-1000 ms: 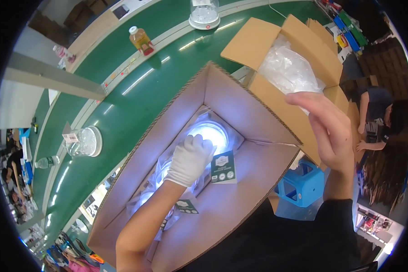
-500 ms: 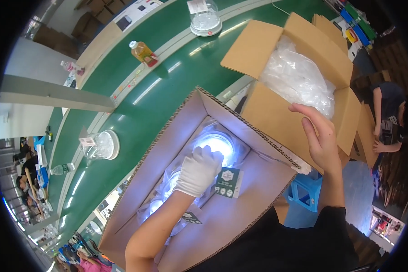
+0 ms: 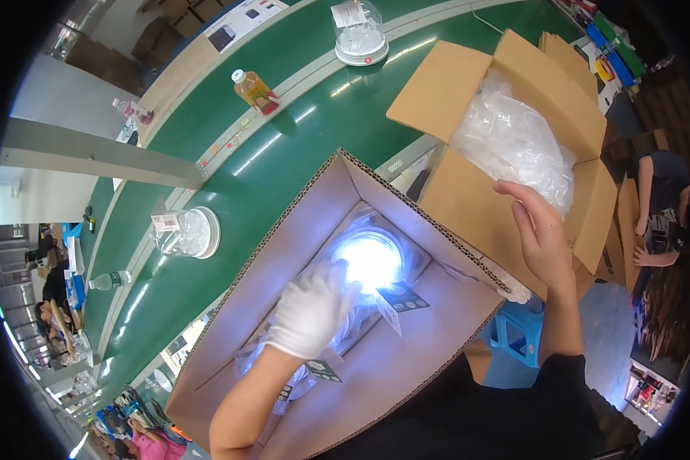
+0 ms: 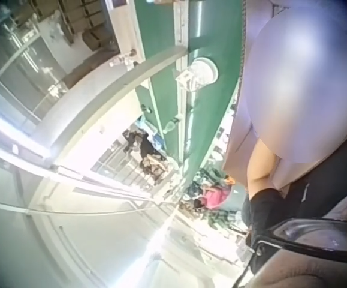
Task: Pack decorative lighted cloches into cardboard boxes on an assembly line.
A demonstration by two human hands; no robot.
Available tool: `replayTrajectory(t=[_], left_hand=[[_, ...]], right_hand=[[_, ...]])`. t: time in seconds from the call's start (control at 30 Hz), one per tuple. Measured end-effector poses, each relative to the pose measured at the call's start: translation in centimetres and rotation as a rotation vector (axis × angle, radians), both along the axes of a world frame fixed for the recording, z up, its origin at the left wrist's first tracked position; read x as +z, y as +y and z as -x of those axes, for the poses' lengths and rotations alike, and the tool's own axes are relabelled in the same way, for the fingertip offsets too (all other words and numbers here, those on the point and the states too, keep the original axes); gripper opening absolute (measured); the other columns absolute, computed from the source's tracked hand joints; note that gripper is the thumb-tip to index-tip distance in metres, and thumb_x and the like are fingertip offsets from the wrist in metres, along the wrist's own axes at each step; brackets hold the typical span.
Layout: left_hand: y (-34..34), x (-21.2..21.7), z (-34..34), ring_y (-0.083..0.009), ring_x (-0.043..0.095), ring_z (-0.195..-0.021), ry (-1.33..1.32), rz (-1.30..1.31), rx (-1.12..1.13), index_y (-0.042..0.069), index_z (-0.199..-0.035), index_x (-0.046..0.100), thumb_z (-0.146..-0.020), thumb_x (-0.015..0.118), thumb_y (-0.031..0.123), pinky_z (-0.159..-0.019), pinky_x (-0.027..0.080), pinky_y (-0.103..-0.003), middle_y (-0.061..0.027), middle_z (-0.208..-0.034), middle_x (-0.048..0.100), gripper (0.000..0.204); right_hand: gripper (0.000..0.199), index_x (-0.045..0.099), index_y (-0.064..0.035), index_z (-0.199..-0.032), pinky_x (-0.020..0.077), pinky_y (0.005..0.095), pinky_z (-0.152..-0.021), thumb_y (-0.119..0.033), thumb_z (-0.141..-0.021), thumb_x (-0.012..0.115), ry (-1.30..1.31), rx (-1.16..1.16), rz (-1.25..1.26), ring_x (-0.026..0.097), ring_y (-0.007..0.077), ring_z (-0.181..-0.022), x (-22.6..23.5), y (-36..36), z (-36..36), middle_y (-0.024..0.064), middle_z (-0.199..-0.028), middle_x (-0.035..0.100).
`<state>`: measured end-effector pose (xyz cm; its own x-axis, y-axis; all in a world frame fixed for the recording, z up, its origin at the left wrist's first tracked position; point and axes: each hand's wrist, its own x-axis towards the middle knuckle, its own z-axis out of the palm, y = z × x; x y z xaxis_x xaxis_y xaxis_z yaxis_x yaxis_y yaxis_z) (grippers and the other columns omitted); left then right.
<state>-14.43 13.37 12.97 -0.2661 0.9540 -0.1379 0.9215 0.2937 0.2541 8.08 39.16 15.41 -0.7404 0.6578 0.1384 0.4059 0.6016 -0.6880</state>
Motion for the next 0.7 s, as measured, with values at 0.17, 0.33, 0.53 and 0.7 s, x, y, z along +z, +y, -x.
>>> replayTrajectory(t=[0.17, 0.33, 0.53, 0.7], left_hand=[[0.0, 3.7, 1.9, -0.0314, 0.065, -0.084, -0.072, 0.051, 0.024, 0.007, -0.111, 0.059, -0.091, 0.064, 0.026, -0.067, 0.054, -0.045, -0.012, -0.092, 0.063, 0.028], [1.3, 1.9, 1.5, -0.0357, 0.066, -0.089, -0.181, 0.223, -0.108, 0.011, -0.134, 0.054, -0.09, 0.065, 0.04, -0.075, 0.054, -0.046, -0.0161, -0.112, 0.063, 0.054], [2.4, -2.7, 2.3, -0.0316, 0.068, -0.084, -0.161, -0.103, -0.362, 0.011, -0.11, 0.061, -0.088, 0.064, 0.038, -0.073, 0.054, -0.045, -0.012, -0.101, 0.066, 0.035], [0.0, -3.5, 1.0, -0.0309, 0.069, -0.079, -0.088, -0.06, -0.287, 0.01, -0.105, 0.061, -0.092, 0.057, 0.025, -0.066, 0.055, -0.044, -0.0112, -0.09, 0.067, 0.02]], right_hand=[[0.029, 0.062, -0.0003, -0.121, 0.049, 0.0349, -0.093, 0.002, -0.096, 0.049, 0.009, -0.009, 0.034, 0.064, 0.0309, -0.11, -0.1, 0.2, -0.1, 0.0163, -0.116, 0.067], [0.03, 0.063, -0.0001, -0.122, 0.0459, 0.0324, -0.099, 0.002, -0.097, 0.047, 0.041, 0.103, -0.037, 0.064, 0.025, -0.113, 2.0, -0.6, 1.4, 0.0144, -0.118, 0.067], [0.032, 0.062, 0.0058, -0.12, 0.0458, 0.0361, -0.099, 0.008, -0.09, 0.048, 0.135, 0.441, -0.245, 0.063, 0.0305, -0.113, 9.3, -3.1, 6.3, 0.0189, -0.118, 0.066], [0.035, 0.061, 0.0041, -0.115, 0.0485, 0.0388, -0.096, 0.013, -0.084, 0.048, -0.18, 0.902, -0.258, 0.061, 0.0363, -0.11, 11.3, -9.2, 12.9, 0.0226, -0.117, 0.063]])
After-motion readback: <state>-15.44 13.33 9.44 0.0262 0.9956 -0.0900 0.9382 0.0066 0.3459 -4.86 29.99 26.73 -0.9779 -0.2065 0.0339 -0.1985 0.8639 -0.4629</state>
